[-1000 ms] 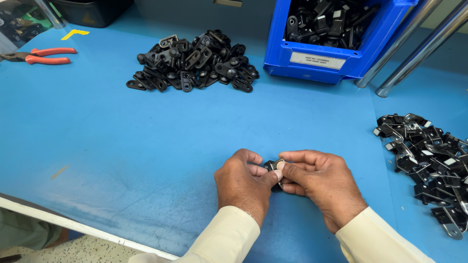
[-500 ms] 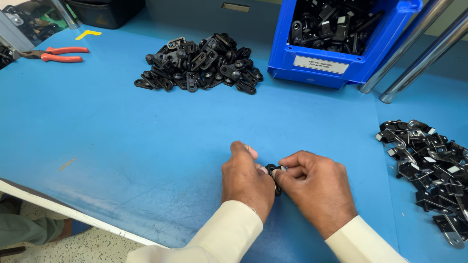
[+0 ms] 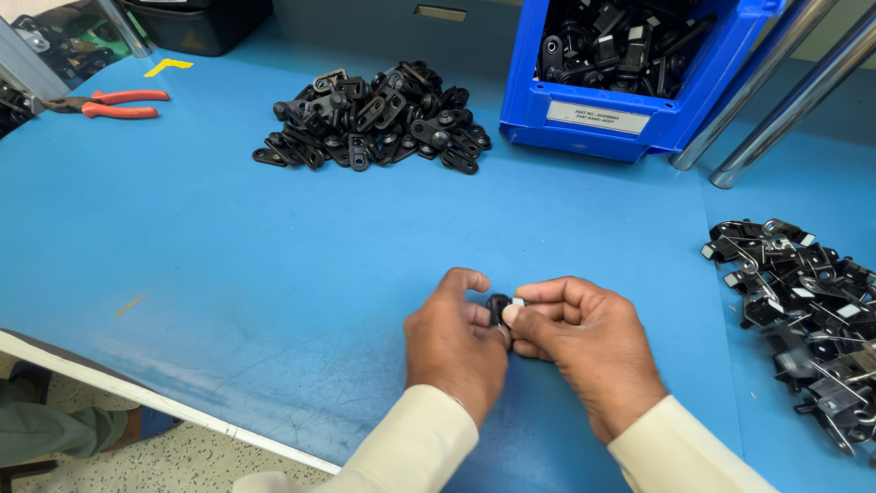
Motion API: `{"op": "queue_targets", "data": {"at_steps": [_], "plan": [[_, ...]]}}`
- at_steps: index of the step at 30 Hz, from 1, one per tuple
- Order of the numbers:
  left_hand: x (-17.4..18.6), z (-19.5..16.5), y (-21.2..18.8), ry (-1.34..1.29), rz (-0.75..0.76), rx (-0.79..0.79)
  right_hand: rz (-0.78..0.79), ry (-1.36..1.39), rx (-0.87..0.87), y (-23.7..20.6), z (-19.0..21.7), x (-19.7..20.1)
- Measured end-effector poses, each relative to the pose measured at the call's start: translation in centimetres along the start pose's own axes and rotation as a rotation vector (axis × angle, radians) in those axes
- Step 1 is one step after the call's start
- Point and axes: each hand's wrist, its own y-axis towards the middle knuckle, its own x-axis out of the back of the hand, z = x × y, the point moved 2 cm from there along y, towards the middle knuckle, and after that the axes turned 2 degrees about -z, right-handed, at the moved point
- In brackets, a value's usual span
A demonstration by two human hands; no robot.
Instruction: The person picks black plastic bracket parts from a pile on the workbench, fits a small white insert piece into each bracket by hand, presses the pieces together, and sets the assembled parts aside, repeating the cycle for multiple parts.
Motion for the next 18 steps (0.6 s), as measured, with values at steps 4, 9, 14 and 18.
{"op": "queue_targets", "data": {"at_steps": [4,9,14,18], "plan": [[0.7,0.3,0.4,-0.354,0.094,0.206,0.095,0.046,-0.188,0.5,-0.5,1.7],[1.0,0.3,-0.1,-0.387,0.274,0.222,0.291,0.092,-0.272,1.9,-1.5,3.2],[1.0,0.2,-0.6,-0.28,0.333,0.152,0.461,0.104,-0.339,3.0,-1.8,3.7],[0.9,0.2,-0.7,-0.25,0.341,0.161,0.455,0.065,-0.356,2.9,-1.3,4.0]]}}
